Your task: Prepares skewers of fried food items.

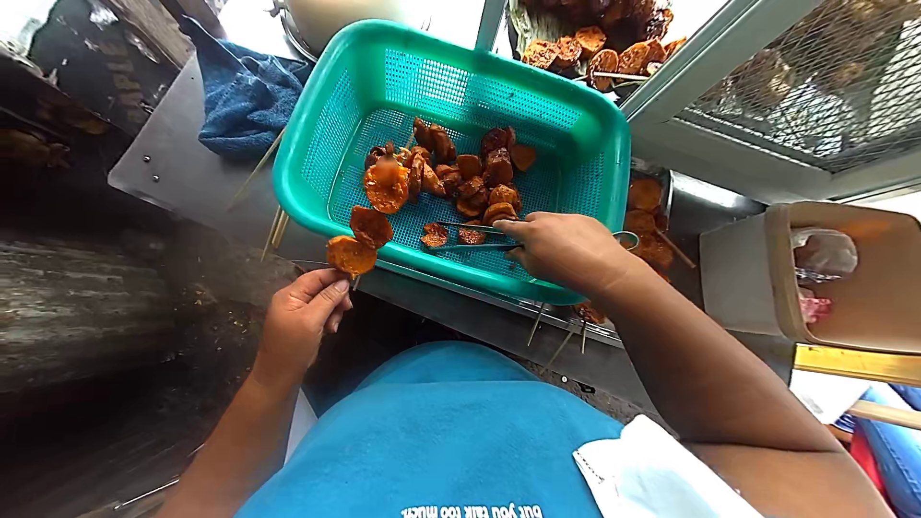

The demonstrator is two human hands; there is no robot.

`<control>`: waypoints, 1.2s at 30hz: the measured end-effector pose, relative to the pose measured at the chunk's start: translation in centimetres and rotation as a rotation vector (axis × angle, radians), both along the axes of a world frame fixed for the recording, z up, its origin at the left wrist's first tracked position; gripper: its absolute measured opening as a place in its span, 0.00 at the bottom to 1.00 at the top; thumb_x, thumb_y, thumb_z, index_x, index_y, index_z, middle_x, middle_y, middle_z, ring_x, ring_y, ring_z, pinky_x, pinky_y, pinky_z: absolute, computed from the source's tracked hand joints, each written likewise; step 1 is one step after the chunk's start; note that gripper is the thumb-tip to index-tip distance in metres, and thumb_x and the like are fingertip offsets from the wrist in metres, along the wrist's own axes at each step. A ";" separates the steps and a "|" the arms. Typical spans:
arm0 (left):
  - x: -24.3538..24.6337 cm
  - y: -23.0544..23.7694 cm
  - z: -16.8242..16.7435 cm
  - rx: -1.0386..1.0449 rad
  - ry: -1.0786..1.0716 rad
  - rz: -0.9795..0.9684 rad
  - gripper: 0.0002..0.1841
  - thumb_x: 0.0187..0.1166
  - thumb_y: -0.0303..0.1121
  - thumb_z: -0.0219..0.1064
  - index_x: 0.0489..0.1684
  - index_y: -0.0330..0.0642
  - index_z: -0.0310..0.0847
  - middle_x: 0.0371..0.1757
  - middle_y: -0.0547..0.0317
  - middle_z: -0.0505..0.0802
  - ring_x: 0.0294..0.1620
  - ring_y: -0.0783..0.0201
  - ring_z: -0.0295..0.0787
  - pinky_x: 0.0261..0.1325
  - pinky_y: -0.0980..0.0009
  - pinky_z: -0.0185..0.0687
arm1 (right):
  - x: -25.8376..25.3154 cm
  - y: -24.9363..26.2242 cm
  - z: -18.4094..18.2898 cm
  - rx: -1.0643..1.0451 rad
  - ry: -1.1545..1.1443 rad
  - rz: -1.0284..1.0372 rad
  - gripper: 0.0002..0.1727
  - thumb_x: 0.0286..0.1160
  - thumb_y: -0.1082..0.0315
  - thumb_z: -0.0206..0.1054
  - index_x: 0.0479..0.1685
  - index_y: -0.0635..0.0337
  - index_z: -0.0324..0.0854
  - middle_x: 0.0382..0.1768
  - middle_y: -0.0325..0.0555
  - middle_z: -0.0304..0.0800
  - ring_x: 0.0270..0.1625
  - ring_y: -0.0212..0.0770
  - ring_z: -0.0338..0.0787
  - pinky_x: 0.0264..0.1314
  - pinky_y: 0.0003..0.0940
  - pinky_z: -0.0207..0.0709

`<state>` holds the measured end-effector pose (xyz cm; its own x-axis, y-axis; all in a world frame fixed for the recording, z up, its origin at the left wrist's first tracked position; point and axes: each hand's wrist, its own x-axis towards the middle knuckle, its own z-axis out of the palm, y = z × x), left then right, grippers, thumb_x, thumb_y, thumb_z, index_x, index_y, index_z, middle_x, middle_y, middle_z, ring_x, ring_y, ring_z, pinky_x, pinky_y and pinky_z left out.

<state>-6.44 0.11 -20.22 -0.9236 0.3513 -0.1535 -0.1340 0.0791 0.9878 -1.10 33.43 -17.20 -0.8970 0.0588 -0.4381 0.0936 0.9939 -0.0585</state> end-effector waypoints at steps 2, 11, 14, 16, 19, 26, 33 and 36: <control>0.1 -0.7 0.1 -0.046 -0.006 -0.034 0.10 0.82 0.24 0.62 0.50 0.36 0.89 0.26 0.64 0.90 0.17 0.78 0.75 0.21 0.86 0.71 | 0.2 0.7 0.2 0.004 0.069 0.023 0.25 0.84 0.63 0.65 0.81 0.40 0.78 0.55 0.55 0.92 0.53 0.59 0.93 0.47 0.60 0.84; 0.0 -2.6 1.4 -0.315 -0.004 -0.189 0.08 0.82 0.30 0.64 0.45 0.42 0.91 0.25 0.69 0.89 0.17 0.80 0.74 0.22 0.86 0.68 | 3.6 5.2 3.1 -0.063 0.539 0.163 0.25 0.81 0.69 0.67 0.79 0.51 0.80 0.41 0.65 0.88 0.39 0.68 0.91 0.35 0.65 0.81; -0.5 -2.2 1.9 -0.368 0.019 -0.216 0.08 0.82 0.30 0.65 0.45 0.42 0.92 0.25 0.69 0.89 0.18 0.79 0.75 0.21 0.85 0.68 | 4.4 5.6 4.6 -0.015 0.626 0.233 0.24 0.84 0.68 0.62 0.78 0.53 0.81 0.42 0.66 0.89 0.41 0.69 0.91 0.36 0.64 0.80; -0.8 -2.0 2.2 -0.377 0.026 -0.238 0.08 0.83 0.30 0.64 0.45 0.42 0.92 0.25 0.69 0.89 0.17 0.80 0.74 0.21 0.85 0.67 | 4.8 5.7 5.3 0.023 0.666 0.272 0.23 0.86 0.66 0.60 0.78 0.51 0.81 0.44 0.67 0.89 0.41 0.70 0.91 0.37 0.64 0.79; -1.1 -1.7 2.6 -0.398 0.054 -0.264 0.08 0.83 0.31 0.65 0.45 0.43 0.92 0.24 0.70 0.89 0.17 0.80 0.73 0.21 0.85 0.66 | 5.3 6.0 6.0 0.069 0.696 0.320 0.23 0.89 0.64 0.57 0.79 0.50 0.80 0.43 0.66 0.88 0.40 0.68 0.90 0.38 0.63 0.77; -1.8 -1.3 3.1 -0.396 0.117 -0.310 0.09 0.82 0.32 0.65 0.45 0.43 0.92 0.24 0.72 0.88 0.18 0.82 0.72 0.22 0.86 0.66 | 6.3 7.1 7.2 0.165 0.737 0.350 0.23 0.89 0.69 0.53 0.79 0.51 0.80 0.44 0.68 0.88 0.36 0.68 0.88 0.36 0.61 0.74; -2.5 -1.0 3.0 -0.342 0.099 -0.395 0.09 0.80 0.30 0.65 0.44 0.44 0.93 0.25 0.72 0.89 0.18 0.82 0.74 0.22 0.87 0.67 | 6.8 7.3 7.6 0.138 0.743 0.409 0.23 0.89 0.68 0.52 0.79 0.51 0.80 0.43 0.65 0.87 0.36 0.67 0.87 0.37 0.60 0.74; -2.6 -1.2 3.0 -0.327 0.083 -0.374 0.09 0.80 0.30 0.64 0.44 0.43 0.92 0.24 0.71 0.88 0.17 0.82 0.72 0.21 0.87 0.66 | 7.0 7.7 7.9 0.120 0.739 0.392 0.23 0.89 0.67 0.53 0.79 0.51 0.80 0.45 0.66 0.88 0.38 0.68 0.88 0.38 0.61 0.73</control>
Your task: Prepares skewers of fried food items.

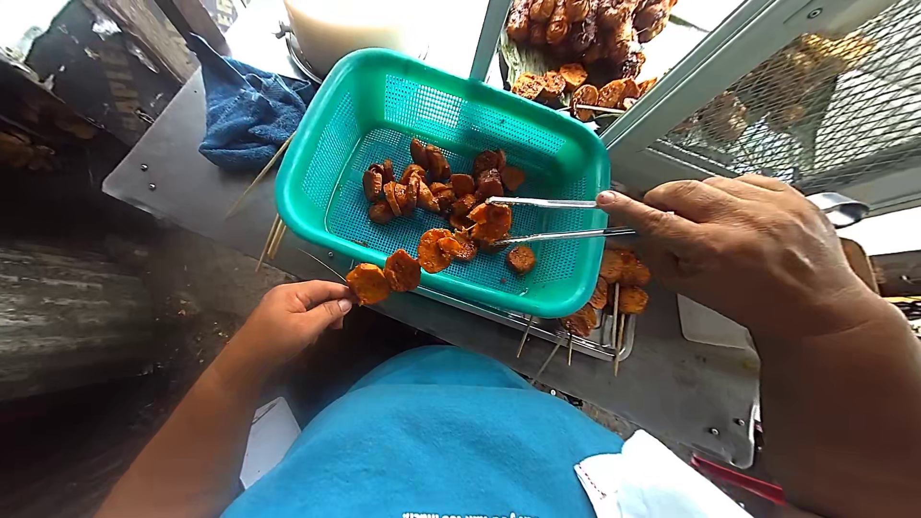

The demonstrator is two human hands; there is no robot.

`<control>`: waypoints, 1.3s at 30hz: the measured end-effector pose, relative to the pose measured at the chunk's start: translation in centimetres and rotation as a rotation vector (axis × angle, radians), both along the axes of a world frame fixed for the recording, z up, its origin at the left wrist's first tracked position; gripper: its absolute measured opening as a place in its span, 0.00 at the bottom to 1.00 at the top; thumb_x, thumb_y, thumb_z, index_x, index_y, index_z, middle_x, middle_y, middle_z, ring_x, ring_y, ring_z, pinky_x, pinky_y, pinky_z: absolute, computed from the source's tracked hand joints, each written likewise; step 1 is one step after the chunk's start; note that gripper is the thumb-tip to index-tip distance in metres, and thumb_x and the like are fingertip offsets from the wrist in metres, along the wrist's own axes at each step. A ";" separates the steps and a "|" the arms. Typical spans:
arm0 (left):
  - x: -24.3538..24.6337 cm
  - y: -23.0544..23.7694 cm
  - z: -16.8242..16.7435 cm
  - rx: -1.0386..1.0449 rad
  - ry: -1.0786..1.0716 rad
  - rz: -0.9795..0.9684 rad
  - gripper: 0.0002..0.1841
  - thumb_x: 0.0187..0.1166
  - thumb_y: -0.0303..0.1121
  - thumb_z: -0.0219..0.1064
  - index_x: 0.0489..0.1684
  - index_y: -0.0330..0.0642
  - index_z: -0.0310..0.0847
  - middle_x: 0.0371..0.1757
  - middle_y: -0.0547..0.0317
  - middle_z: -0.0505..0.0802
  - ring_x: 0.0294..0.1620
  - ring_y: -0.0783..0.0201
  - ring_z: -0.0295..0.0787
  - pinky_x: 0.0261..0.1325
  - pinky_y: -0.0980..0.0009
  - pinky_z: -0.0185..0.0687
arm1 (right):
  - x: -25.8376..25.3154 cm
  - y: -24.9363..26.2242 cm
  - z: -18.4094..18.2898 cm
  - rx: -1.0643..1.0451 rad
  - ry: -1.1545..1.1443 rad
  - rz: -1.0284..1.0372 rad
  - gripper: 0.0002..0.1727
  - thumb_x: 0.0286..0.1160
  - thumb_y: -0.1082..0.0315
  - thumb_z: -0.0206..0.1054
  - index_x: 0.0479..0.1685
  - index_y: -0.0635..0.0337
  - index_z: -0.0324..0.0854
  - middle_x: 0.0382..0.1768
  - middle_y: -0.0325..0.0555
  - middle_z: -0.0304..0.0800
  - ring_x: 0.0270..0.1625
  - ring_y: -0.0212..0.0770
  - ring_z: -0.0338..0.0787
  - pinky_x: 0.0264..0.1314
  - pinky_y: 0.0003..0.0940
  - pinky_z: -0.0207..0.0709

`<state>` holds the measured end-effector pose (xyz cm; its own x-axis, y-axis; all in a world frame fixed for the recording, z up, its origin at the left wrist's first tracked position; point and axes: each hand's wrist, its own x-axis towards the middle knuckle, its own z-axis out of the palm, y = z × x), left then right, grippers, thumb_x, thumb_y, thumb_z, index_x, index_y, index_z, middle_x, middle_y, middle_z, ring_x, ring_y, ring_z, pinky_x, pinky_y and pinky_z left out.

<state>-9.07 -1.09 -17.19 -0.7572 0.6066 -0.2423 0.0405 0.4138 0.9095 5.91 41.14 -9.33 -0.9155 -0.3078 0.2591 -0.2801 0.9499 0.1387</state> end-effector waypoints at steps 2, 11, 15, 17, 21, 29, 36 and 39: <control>0.1 -0.1 0.1 0.016 -0.009 0.021 0.09 0.80 0.29 0.64 0.44 0.43 0.92 0.24 0.71 0.89 0.17 0.82 0.73 0.21 0.87 0.66 | 0.2 0.3 0.2 0.005 -0.004 -0.024 0.24 0.88 0.68 0.53 0.80 0.51 0.79 0.46 0.67 0.88 0.39 0.69 0.88 0.40 0.62 0.74; 0.4 -0.1 0.3 -0.006 0.019 -0.022 0.09 0.79 0.29 0.65 0.44 0.44 0.93 0.23 0.72 0.88 0.17 0.82 0.72 0.21 0.87 0.65 | 0.6 -0.2 0.4 0.011 -0.002 -0.008 0.24 0.88 0.70 0.52 0.78 0.52 0.81 0.45 0.67 0.88 0.37 0.68 0.87 0.37 0.61 0.73; 0.3 -0.1 0.6 -0.034 0.057 -0.054 0.09 0.79 0.30 0.65 0.43 0.44 0.93 0.24 0.72 0.88 0.17 0.83 0.72 0.21 0.87 0.64 | 0.7 -0.7 0.7 0.035 0.007 0.022 0.23 0.89 0.69 0.52 0.76 0.52 0.82 0.44 0.67 0.89 0.36 0.67 0.87 0.39 0.61 0.73; 0.4 0.4 0.7 -0.041 0.061 -0.067 0.08 0.80 0.29 0.65 0.43 0.44 0.93 0.25 0.72 0.88 0.18 0.83 0.72 0.22 0.87 0.66 | 0.6 -1.2 0.7 0.057 0.015 0.055 0.23 0.88 0.71 0.51 0.75 0.52 0.83 0.42 0.65 0.88 0.34 0.66 0.86 0.38 0.61 0.73; 0.9 1.8 -0.5 0.058 0.023 -0.010 0.09 0.81 0.27 0.64 0.45 0.40 0.92 0.25 0.70 0.89 0.18 0.82 0.74 0.23 0.87 0.67 | 0.4 -1.8 1.2 0.020 0.022 0.033 0.24 0.89 0.67 0.52 0.80 0.50 0.79 0.44 0.66 0.88 0.37 0.67 0.87 0.39 0.62 0.73; 2.2 2.2 -3.2 0.202 0.090 0.147 0.10 0.81 0.29 0.64 0.48 0.38 0.91 0.30 0.70 0.91 0.22 0.82 0.78 0.26 0.86 0.73 | 2.2 -3.8 -1.2 -0.821 -0.420 -0.464 0.28 0.86 0.58 0.62 0.86 0.46 0.72 0.38 0.44 0.91 0.28 0.38 0.85 0.30 0.43 0.81; 3.1 3.0 -3.3 0.201 0.150 0.135 0.10 0.81 0.29 0.64 0.48 0.38 0.92 0.31 0.70 0.91 0.23 0.83 0.79 0.28 0.87 0.74 | 0.7 -6.9 -3.1 -1.228 -0.399 -0.512 0.19 0.87 0.67 0.63 0.74 0.47 0.85 0.25 0.36 0.87 0.17 0.26 0.76 0.17 0.22 0.70; 3.3 3.2 -2.9 0.247 -0.028 0.130 0.10 0.82 0.27 0.62 0.48 0.37 0.91 0.28 0.70 0.91 0.19 0.81 0.76 0.24 0.86 0.71 | 0.9 -7.4 -3.4 -1.200 -0.355 -0.542 0.19 0.86 0.69 0.65 0.73 0.46 0.86 0.25 0.36 0.87 0.16 0.24 0.74 0.17 0.20 0.68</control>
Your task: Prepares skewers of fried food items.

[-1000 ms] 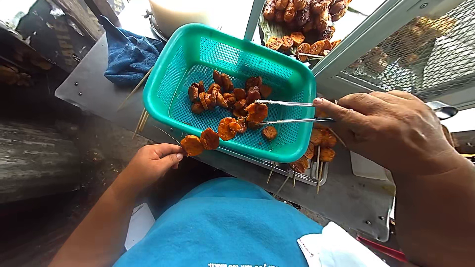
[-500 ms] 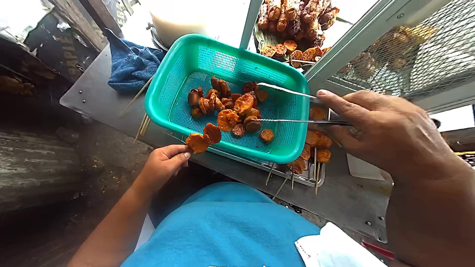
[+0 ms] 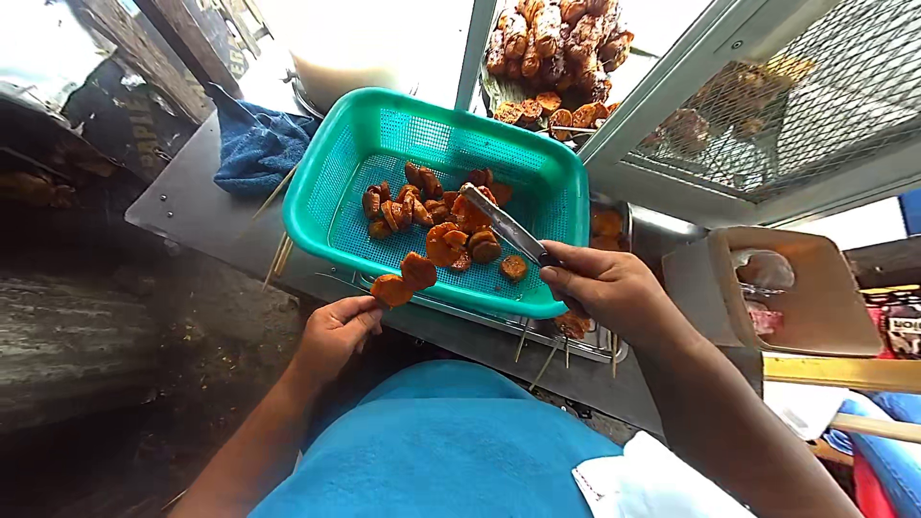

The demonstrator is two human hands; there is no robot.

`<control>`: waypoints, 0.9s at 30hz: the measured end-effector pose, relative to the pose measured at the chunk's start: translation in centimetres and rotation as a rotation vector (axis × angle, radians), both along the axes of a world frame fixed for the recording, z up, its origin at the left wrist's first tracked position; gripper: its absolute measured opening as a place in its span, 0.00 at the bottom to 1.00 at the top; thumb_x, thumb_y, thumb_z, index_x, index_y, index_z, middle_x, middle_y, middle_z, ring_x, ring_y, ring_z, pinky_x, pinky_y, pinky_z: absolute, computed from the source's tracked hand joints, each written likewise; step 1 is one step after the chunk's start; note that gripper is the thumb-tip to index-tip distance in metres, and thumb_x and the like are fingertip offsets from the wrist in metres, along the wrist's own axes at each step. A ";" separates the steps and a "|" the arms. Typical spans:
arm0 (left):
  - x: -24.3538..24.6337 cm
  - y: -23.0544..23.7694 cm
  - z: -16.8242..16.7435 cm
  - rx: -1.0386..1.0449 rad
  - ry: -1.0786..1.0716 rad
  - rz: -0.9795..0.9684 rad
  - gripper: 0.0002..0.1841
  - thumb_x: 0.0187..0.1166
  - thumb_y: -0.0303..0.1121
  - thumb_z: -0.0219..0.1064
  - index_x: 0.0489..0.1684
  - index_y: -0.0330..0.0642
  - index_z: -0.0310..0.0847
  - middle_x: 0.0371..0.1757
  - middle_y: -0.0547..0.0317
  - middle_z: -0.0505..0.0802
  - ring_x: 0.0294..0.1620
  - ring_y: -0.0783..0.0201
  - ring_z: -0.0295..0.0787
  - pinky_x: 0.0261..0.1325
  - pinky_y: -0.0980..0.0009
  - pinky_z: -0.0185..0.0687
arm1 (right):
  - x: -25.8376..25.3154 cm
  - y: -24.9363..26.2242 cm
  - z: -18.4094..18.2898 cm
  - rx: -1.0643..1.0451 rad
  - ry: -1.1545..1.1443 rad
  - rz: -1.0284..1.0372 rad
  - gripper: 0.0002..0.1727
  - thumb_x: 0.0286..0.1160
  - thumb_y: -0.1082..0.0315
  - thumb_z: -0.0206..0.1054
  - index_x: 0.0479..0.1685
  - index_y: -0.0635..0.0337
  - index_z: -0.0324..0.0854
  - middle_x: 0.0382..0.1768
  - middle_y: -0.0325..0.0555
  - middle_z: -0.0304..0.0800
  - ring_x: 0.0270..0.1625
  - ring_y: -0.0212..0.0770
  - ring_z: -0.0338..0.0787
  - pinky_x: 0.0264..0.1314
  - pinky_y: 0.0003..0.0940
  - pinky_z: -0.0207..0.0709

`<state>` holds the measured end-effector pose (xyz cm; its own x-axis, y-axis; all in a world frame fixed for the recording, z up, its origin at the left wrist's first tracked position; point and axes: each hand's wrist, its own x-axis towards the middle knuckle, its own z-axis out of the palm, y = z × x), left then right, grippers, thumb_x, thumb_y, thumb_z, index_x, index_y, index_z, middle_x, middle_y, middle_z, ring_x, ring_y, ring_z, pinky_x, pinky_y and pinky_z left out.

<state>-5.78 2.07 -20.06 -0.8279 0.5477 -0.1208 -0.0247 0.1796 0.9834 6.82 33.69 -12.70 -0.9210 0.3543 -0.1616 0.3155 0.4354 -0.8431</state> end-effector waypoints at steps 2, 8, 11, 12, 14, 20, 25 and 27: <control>0.0 -0.1 0.0 0.036 -0.079 -0.022 0.10 0.82 0.26 0.62 0.47 0.37 0.91 0.27 0.69 0.91 0.18 0.80 0.75 0.23 0.85 0.70 | 0.2 -0.3 -0.2 -0.020 0.002 0.002 0.20 0.85 0.69 0.65 0.73 0.46 0.86 0.25 0.34 0.87 0.17 0.23 0.74 0.18 0.19 0.68; -0.3 0.0 -0.2 0.124 -0.155 -0.048 0.10 0.81 0.26 0.61 0.45 0.37 0.91 0.25 0.67 0.90 0.17 0.79 0.75 0.22 0.85 0.69 | 0.4 -0.6 -0.4 0.000 0.060 0.074 0.19 0.85 0.69 0.66 0.72 0.46 0.87 0.27 0.33 0.89 0.19 0.23 0.76 0.20 0.19 0.70; -0.3 0.2 -0.5 0.169 -0.137 -0.040 0.10 0.82 0.26 0.61 0.47 0.36 0.91 0.26 0.66 0.90 0.18 0.79 0.76 0.23 0.84 0.71 | 0.2 -0.1 -0.5 -0.123 0.056 0.094 0.24 0.87 0.65 0.63 0.81 0.45 0.79 0.30 0.35 0.88 0.20 0.26 0.78 0.22 0.20 0.74; -0.3 0.2 -0.6 0.170 -0.129 -0.033 0.10 0.82 0.26 0.61 0.48 0.35 0.90 0.26 0.65 0.91 0.18 0.78 0.77 0.23 0.84 0.72 | 0.2 0.1 -0.5 -0.180 0.058 0.088 0.25 0.87 0.64 0.61 0.83 0.46 0.77 0.32 0.36 0.88 0.21 0.27 0.78 0.24 0.20 0.75; -0.3 0.2 -0.7 0.165 -0.127 -0.012 0.11 0.82 0.26 0.61 0.49 0.34 0.90 0.27 0.65 0.91 0.19 0.78 0.78 0.24 0.84 0.73 | 0.3 0.5 -0.7 -0.245 0.078 0.048 0.24 0.88 0.66 0.59 0.82 0.48 0.76 0.32 0.37 0.87 0.21 0.27 0.78 0.24 0.19 0.75; -0.4 0.3 0.1 0.247 -0.170 0.043 0.11 0.79 0.25 0.59 0.44 0.35 0.90 0.28 0.64 0.90 0.18 0.80 0.75 0.21 0.85 0.70 | 1.2 0.9 -2.0 0.141 -0.038 -0.017 0.31 0.83 0.58 0.69 0.86 0.46 0.71 0.43 0.44 0.90 0.33 0.34 0.84 0.39 0.37 0.80; -1.1 1.0 1.8 0.265 -0.202 0.076 0.12 0.80 0.24 0.56 0.45 0.33 0.88 0.33 0.60 0.93 0.18 0.79 0.77 0.21 0.86 0.71 | 0.6 0.8 -3.8 0.601 -0.106 0.084 0.34 0.85 0.56 0.68 0.88 0.58 0.67 0.47 0.61 0.90 0.49 0.60 0.90 0.57 0.63 0.80; -1.8 1.4 2.2 0.216 -0.099 0.076 0.11 0.80 0.25 0.59 0.47 0.34 0.89 0.30 0.62 0.91 0.19 0.78 0.76 0.21 0.84 0.71 | 0.4 0.6 -5.2 0.725 -0.001 0.133 0.32 0.82 0.58 0.68 0.84 0.62 0.73 0.44 0.63 0.92 0.49 0.65 0.92 0.58 0.67 0.79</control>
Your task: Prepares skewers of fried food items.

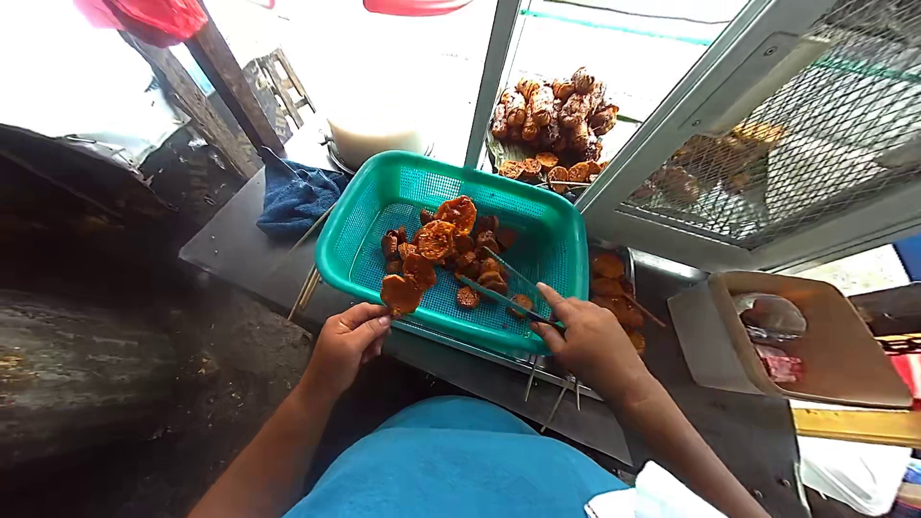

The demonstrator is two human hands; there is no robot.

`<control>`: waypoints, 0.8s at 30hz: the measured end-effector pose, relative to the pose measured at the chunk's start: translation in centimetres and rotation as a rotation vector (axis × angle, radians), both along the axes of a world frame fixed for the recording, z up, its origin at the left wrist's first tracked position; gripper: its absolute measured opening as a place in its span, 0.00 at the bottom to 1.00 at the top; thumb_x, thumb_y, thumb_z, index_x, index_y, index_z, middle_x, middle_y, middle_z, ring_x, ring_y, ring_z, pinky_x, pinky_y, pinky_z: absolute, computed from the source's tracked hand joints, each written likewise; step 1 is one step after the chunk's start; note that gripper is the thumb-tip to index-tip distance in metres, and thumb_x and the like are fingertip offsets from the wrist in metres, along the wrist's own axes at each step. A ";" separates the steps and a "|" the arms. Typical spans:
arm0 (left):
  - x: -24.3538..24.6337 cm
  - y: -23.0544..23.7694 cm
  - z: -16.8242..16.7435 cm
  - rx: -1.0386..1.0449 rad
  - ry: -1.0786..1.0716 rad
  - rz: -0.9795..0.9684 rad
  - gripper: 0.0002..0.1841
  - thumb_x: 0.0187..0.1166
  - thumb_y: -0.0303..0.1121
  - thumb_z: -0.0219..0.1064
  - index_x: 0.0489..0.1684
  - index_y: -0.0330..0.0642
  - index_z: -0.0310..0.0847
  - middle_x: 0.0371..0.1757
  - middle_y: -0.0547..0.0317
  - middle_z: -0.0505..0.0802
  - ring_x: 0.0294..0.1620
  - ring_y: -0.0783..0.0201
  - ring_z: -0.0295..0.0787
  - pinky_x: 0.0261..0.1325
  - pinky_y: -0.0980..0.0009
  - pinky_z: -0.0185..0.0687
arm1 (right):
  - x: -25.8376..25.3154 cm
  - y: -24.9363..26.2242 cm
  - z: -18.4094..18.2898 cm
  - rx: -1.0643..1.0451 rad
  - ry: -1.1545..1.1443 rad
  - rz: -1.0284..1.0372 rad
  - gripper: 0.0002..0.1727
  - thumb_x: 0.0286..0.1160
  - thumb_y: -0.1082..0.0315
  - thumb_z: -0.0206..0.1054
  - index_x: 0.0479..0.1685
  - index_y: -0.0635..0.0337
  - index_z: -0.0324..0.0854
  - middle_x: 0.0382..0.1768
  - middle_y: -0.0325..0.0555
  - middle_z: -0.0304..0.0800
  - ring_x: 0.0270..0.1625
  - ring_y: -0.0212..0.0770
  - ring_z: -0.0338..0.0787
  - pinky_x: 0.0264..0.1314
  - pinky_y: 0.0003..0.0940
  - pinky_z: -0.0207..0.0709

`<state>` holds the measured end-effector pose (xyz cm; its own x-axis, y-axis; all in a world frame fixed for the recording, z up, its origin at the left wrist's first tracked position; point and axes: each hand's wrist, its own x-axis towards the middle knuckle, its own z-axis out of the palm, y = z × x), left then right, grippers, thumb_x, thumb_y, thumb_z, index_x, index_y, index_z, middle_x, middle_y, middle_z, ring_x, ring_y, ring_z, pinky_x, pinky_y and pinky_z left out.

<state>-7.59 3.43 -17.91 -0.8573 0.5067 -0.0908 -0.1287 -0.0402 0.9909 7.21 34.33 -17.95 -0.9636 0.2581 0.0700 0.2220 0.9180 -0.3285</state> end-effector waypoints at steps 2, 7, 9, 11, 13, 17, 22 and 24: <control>-0.7 0.2 0.5 -0.064 0.100 0.019 0.11 0.80 0.27 0.61 0.48 0.35 0.90 0.29 0.63 0.90 0.19 0.76 0.76 0.22 0.83 0.71 | -0.1 -0.8 -0.6 0.039 -0.011 0.025 0.31 0.82 0.57 0.66 0.82 0.60 0.75 0.48 0.64 0.93 0.55 0.68 0.91 0.64 0.69 0.75; -3.1 2.5 4.7 -0.040 0.187 0.037 0.11 0.79 0.26 0.60 0.48 0.36 0.89 0.28 0.65 0.90 0.18 0.77 0.77 0.21 0.83 0.72 | -1.0 -1.5 0.0 0.044 -0.030 -0.026 0.32 0.83 0.51 0.65 0.83 0.56 0.75 0.64 0.63 0.89 0.69 0.65 0.87 0.74 0.65 0.72; -3.0 4.6 6.1 0.061 0.144 0.038 0.11 0.79 0.25 0.59 0.47 0.34 0.88 0.28 0.64 0.91 0.20 0.76 0.81 0.25 0.81 0.78 | -1.4 -1.7 0.2 0.016 0.127 0.007 0.29 0.82 0.52 0.67 0.79 0.57 0.80 0.70 0.62 0.86 0.73 0.64 0.84 0.75 0.65 0.73; -2.3 7.5 6.8 0.195 0.097 0.031 0.11 0.79 0.23 0.59 0.46 0.32 0.88 0.32 0.61 0.92 0.27 0.72 0.86 0.35 0.76 0.85 | -2.2 -2.8 1.5 -0.075 0.250 0.061 0.25 0.82 0.56 0.66 0.73 0.59 0.84 0.65 0.60 0.90 0.68 0.61 0.89 0.71 0.61 0.79; -1.2 10.7 7.1 0.325 0.015 0.012 0.11 0.79 0.21 0.58 0.44 0.31 0.89 0.36 0.58 0.93 0.34 0.69 0.89 0.44 0.73 0.87 | -3.1 -4.2 3.4 -0.221 0.272 0.110 0.22 0.85 0.57 0.63 0.70 0.59 0.86 0.54 0.53 0.95 0.58 0.51 0.94 0.66 0.50 0.84; 0.0 15.8 7.7 0.358 -0.082 -0.067 0.11 0.82 0.22 0.58 0.46 0.32 0.89 0.37 0.59 0.92 0.36 0.71 0.87 0.45 0.75 0.84 | -4.9 -5.3 5.8 -0.539 0.358 0.055 0.20 0.85 0.63 0.63 0.68 0.66 0.83 0.46 0.51 0.95 0.45 0.39 0.94 0.55 0.37 0.87; -1.0 18.7 7.8 0.295 -0.126 -0.132 0.11 0.84 0.27 0.64 0.54 0.33 0.89 0.43 0.55 0.93 0.42 0.68 0.88 0.49 0.71 0.84 | -6.2 -4.3 6.2 -0.584 0.521 -0.081 0.16 0.82 0.67 0.63 0.61 0.67 0.86 0.49 0.46 0.94 0.49 0.27 0.92 0.58 0.24 0.84; -1.3 19.2 8.0 0.312 -0.127 -0.137 0.11 0.85 0.27 0.63 0.55 0.33 0.89 0.43 0.54 0.93 0.41 0.68 0.88 0.48 0.71 0.84 | -6.7 -4.2 6.3 -0.590 0.548 -0.093 0.16 0.83 0.66 0.62 0.61 0.67 0.84 0.47 0.44 0.93 0.46 0.23 0.90 0.54 0.19 0.83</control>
